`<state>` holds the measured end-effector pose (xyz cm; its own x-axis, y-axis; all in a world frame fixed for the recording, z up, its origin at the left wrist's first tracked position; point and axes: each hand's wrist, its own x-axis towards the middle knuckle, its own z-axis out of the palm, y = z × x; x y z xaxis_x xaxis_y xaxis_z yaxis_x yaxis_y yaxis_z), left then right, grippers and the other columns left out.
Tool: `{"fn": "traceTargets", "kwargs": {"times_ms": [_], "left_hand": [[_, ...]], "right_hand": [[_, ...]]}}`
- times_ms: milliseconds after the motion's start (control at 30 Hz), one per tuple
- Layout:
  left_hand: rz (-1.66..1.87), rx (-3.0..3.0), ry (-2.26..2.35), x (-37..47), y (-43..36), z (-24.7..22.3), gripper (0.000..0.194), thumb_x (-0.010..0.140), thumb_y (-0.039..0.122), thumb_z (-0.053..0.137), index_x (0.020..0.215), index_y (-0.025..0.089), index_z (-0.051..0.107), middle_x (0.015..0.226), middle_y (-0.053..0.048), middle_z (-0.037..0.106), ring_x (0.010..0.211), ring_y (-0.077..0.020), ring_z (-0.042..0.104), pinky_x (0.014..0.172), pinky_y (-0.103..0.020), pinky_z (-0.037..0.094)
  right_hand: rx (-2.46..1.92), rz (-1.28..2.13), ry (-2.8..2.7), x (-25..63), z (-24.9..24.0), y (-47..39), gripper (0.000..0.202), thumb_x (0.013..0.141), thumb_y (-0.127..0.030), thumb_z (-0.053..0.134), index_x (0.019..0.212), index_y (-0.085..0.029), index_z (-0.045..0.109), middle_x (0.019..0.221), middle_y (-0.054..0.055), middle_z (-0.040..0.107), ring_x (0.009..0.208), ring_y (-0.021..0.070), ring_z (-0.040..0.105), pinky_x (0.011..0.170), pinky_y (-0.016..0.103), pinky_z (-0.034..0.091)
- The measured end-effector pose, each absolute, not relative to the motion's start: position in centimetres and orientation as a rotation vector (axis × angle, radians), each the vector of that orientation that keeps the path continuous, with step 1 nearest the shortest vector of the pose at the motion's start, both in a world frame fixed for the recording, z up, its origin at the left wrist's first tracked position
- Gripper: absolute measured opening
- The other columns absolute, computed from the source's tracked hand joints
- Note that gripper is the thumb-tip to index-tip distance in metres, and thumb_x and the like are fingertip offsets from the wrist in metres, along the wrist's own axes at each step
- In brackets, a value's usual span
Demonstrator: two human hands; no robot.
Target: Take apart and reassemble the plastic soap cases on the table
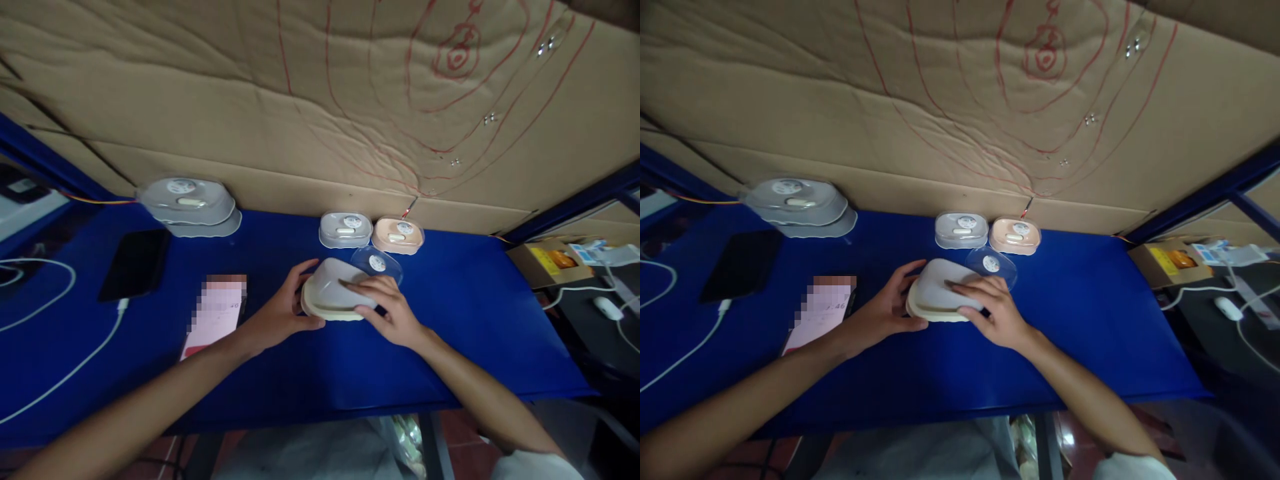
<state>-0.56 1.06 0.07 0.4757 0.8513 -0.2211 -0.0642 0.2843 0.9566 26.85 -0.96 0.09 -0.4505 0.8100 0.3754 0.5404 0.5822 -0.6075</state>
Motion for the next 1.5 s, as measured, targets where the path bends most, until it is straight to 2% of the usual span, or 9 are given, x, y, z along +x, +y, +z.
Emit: {"fn": "traceTargets", "kwargs": {"times_ms": [167, 300, 400, 467, 633, 933, 1033, 1233, 1500], "left_hand": [[0.732, 0.830, 0.963, -0.9, 1.4, 1.7, 0.106, 0.065, 0.011, 0.094, 0.156, 0.031, 0.044, 0.142, -0.010, 0.063, 0.128, -0.0311, 0.066, 0.110, -0.051, 0.057], [0.905, 0.450, 0.922, -0.9, 1.9, 2.2, 0.038, 0.080, 0.007, 0.082, 0.116, 0.016, 0.075, 0.120, -0.008, 0.077, 0.128, -0.0257, 0.069, 0.120, -0.039, 0.051], [0.975, 0.363, 0.878, -0.6, 2.0, 2.3, 0.004, 0.086, 0.013, 0.080, 0.088, 0.013, 0.077, 0.106, -0.009, 0.079, 0.123, -0.0266, 0.071, 0.119, -0.040, 0.054], [0.955, 0.405, 0.884, -0.5, 1.8, 2.5, 0.013, 0.084, 0.015, 0.083, 0.097, 0.014, 0.078, 0.106, -0.007, 0.079, 0.120, -0.0268, 0.072, 0.119, -0.044, 0.053], [0.873, 0.742, 0.974, -0.3, 0.5, 3.0, 0.093, 0.068, 0.017, 0.097, 0.151, 0.026, 0.056, 0.141, -0.008, 0.069, 0.134, -0.0308, 0.063, 0.117, -0.047, 0.051], [0.783, 0.880, 0.866, -0.1, -0.1, 1.5, 0.123, 0.065, 0.022, 0.099, 0.168, 0.031, 0.032, 0.157, -0.013, 0.060, 0.138, -0.0359, 0.062, 0.114, -0.049, 0.052], [0.790, 0.823, 0.834, -0.1, 0.0, 1.4, 0.119, 0.067, 0.022, 0.099, 0.167, 0.033, 0.034, 0.164, -0.011, 0.053, 0.145, -0.0352, 0.056, 0.119, -0.049, 0.048], [0.787, 0.620, 0.835, 0.0, 0.3, 1.7, 0.072, 0.085, 0.034, 0.088, 0.150, 0.023, 0.058, 0.140, -0.013, 0.072, 0.133, -0.0346, 0.066, 0.110, -0.047, 0.056], [0.799, 0.533, 0.837, -0.2, 0.6, 2.2, 0.074, 0.081, 0.021, 0.089, 0.148, 0.023, 0.059, 0.139, -0.012, 0.072, 0.125, -0.0337, 0.071, 0.097, -0.044, 0.062]], "right_hand": [[-1.224, 0.955, -1.287, 28.2, -0.3, 0.4, 0.043, 0.104, -0.060, 0.057, 0.123, -0.027, 0.076, 0.124, 0.007, 0.080, 0.116, 0.0293, 0.074, 0.103, 0.049, 0.058], [-1.237, 1.106, -0.830, 29.1, 0.0, 1.8, 0.058, 0.102, -0.070, 0.052, 0.135, -0.026, 0.069, 0.134, 0.008, 0.076, 0.122, 0.0291, 0.074, 0.100, 0.048, 0.063], [-1.258, 1.094, -0.744, 29.2, 0.1, 2.1, 0.058, 0.099, -0.071, 0.057, 0.134, -0.025, 0.070, 0.133, 0.008, 0.077, 0.124, 0.0286, 0.073, 0.100, 0.047, 0.064], [-1.251, 1.078, -0.798, 28.9, 0.0, 1.7, 0.055, 0.099, -0.068, 0.059, 0.131, -0.025, 0.072, 0.130, 0.008, 0.078, 0.121, 0.0286, 0.074, 0.101, 0.047, 0.063], [-1.312, 0.837, -1.339, 28.0, 0.2, -0.4, 0.035, 0.099, -0.056, 0.067, 0.112, -0.026, 0.080, 0.110, 0.003, 0.082, 0.105, 0.0284, 0.075, 0.099, 0.048, 0.060], [-0.975, 0.402, -2.302, 26.0, 0.3, -2.3, 0.051, 0.106, -0.039, 0.063, 0.156, -0.034, 0.053, 0.145, 0.008, 0.070, 0.137, 0.0293, 0.063, 0.117, 0.054, 0.043], [-0.993, 0.323, -2.388, 26.1, 0.1, -2.2, 0.052, 0.108, -0.041, 0.057, 0.159, -0.032, 0.049, 0.152, 0.010, 0.065, 0.143, 0.0291, 0.058, 0.122, 0.055, 0.038], [-1.217, 0.208, -2.383, 29.2, -0.6, 0.2, 0.055, 0.111, -0.058, 0.037, 0.159, -0.034, 0.049, 0.171, 0.011, 0.040, 0.159, 0.0336, 0.035, 0.125, 0.062, 0.030], [-1.627, 0.132, -2.316, 30.6, -1.4, 1.6, 0.057, 0.110, -0.051, 0.046, 0.161, -0.026, 0.047, 0.165, 0.017, 0.048, 0.153, 0.0374, 0.045, 0.115, 0.061, 0.048]]}}
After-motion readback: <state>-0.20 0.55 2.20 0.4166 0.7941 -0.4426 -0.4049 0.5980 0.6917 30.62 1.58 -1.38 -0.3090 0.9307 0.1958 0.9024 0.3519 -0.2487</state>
